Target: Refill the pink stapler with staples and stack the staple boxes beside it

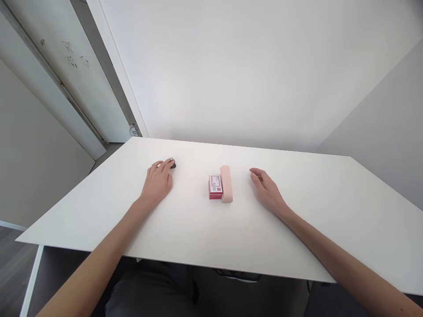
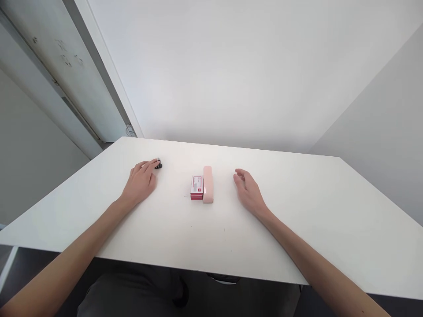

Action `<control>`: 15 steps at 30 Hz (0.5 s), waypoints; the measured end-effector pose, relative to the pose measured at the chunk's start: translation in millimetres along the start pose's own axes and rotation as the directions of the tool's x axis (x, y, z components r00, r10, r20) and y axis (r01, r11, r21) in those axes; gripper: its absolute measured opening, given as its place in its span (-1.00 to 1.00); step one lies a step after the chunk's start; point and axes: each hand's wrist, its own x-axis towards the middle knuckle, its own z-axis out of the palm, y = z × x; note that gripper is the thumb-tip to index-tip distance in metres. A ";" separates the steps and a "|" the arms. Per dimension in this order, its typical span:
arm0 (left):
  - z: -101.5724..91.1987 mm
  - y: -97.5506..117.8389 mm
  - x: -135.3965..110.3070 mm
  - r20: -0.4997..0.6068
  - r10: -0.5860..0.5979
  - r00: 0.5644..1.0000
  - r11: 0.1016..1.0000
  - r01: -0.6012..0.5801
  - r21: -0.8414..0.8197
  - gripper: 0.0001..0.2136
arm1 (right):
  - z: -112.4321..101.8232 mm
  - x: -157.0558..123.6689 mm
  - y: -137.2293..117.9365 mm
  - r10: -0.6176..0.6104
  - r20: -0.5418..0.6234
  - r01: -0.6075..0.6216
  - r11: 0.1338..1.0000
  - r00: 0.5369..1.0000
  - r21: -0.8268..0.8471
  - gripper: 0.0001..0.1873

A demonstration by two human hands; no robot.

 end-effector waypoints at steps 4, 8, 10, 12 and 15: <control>11.3 30.8 8.6 0.064 0.169 0.984 0.978 -0.159 -0.132 -0.41 | -0.9 1.3 -2.0 0.014 0.014 -0.014 1.000 1.000 -0.003 -0.42; 25.9 69.1 18.4 0.126 0.264 0.956 0.939 -0.225 -0.261 -0.34 | -0.8 2.3 -4.2 0.012 0.020 -0.012 1.000 1.000 0.010 -0.44; 28.5 82.3 19.3 0.153 0.261 0.953 0.929 -0.205 -0.307 -0.29 | -0.6 3.3 -3.4 0.017 0.025 -0.017 1.000 1.000 -0.002 -0.44; 27.1 89.2 17.6 0.168 0.246 0.954 0.924 -0.179 -0.339 -0.23 | -0.3 4.3 -1.8 0.020 0.027 -0.019 1.000 0.999 -0.020 -0.45; 21.8 90.8 13.2 0.176 0.226 0.958 0.916 -0.147 -0.373 -0.17 | -0.1 4.9 0.0 0.004 0.022 -0.003 1.000 1.000 -0.027 -0.45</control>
